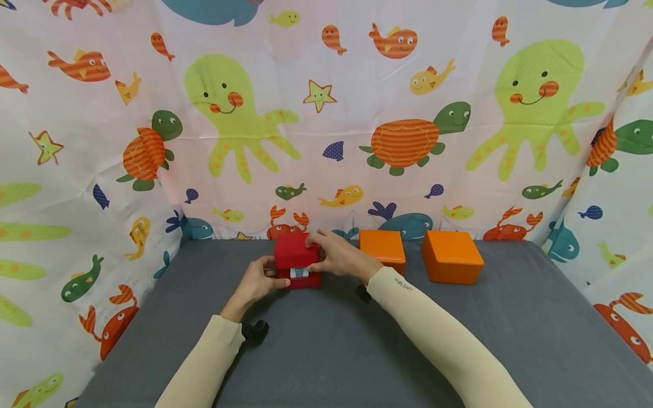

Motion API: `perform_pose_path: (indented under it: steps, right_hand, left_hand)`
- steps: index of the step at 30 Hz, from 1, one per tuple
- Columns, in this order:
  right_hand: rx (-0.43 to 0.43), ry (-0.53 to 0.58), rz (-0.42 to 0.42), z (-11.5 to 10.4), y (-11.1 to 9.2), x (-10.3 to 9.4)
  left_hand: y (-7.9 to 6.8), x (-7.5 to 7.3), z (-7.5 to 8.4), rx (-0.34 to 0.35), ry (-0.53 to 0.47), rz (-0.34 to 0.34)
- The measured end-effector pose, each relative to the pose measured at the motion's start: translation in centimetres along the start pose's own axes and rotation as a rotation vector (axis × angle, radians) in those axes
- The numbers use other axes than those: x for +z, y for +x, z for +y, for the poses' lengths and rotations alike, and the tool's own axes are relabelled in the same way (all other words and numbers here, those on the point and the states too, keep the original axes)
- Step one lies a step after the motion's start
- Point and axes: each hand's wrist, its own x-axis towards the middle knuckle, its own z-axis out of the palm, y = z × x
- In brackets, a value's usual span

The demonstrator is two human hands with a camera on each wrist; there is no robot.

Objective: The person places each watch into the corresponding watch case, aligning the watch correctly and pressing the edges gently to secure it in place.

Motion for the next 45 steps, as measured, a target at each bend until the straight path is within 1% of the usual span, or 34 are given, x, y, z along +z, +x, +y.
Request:
perform_pose_path:
  steps: [5, 11, 17, 20, 21, 23, 28, 30, 32, 36, 40, 45]
  right_hand:
    - [-0.003, -0.001, 0.012, 0.0, -0.8, 0.9]
    - [-0.006, 0.012, 0.024, 0.2, -1.3, 1.5]
    - [0.022, -0.005, 0.025, -0.1, -2.0, 2.1]
    - [0.059, -0.002, 0.052, -0.5, -2.6, 2.4]
    - [0.082, 0.017, 0.068, -0.6, -2.7, 2.6]
    - [0.155, 0.078, 0.095, -0.9, -3.0, 2.9]
    - [0.373, 0.371, 0.129, -1.6, -3.5, 3.4]
    - [0.409, 0.475, 0.135, -1.7, -3.7, 3.6]
    - [0.426, 0.538, 0.141, -1.8, -3.8, 3.8]
    - [0.447, 0.597, 0.165, -1.8, -3.9, 4.1]
    - [0.478, 0.613, 0.196, -1.5, -3.8, 4.2]
    - [0.519, 0.62, 0.233, -1.0, -3.3, 4.3]
  left_hand:
    - [0.0, 0.1, 0.0, 0.001, -0.024, -0.02]
    - [-0.2, 0.0, -0.1, 0.001, -0.042, -0.02]
    - [-0.4, 0.2, 0.1, -0.003, -0.039, -0.025]
    - [-0.5, 0.2, 0.1, -0.008, -0.038, -0.034]
    - [-0.6, 0.2, 0.1, -0.008, -0.04, -0.036]
    - [-0.7, 0.2, 0.2, 0.005, -0.035, -0.026]
    - [-1.3, 0.2, 0.7, 0.05, -0.023, 0.018]
    - [-1.4, 0.1, 0.8, 0.06, -0.028, 0.022]
    - [-1.2, 0.0, 0.7, 0.067, -0.033, 0.021]
    - [-0.7, -0.1, 0.6, 0.065, -0.032, 0.016]
    - [0.2, 0.0, 0.6, 0.059, -0.017, 0.005]
    - [1.4, 0.0, 0.9, 0.067, -0.029, -0.006]
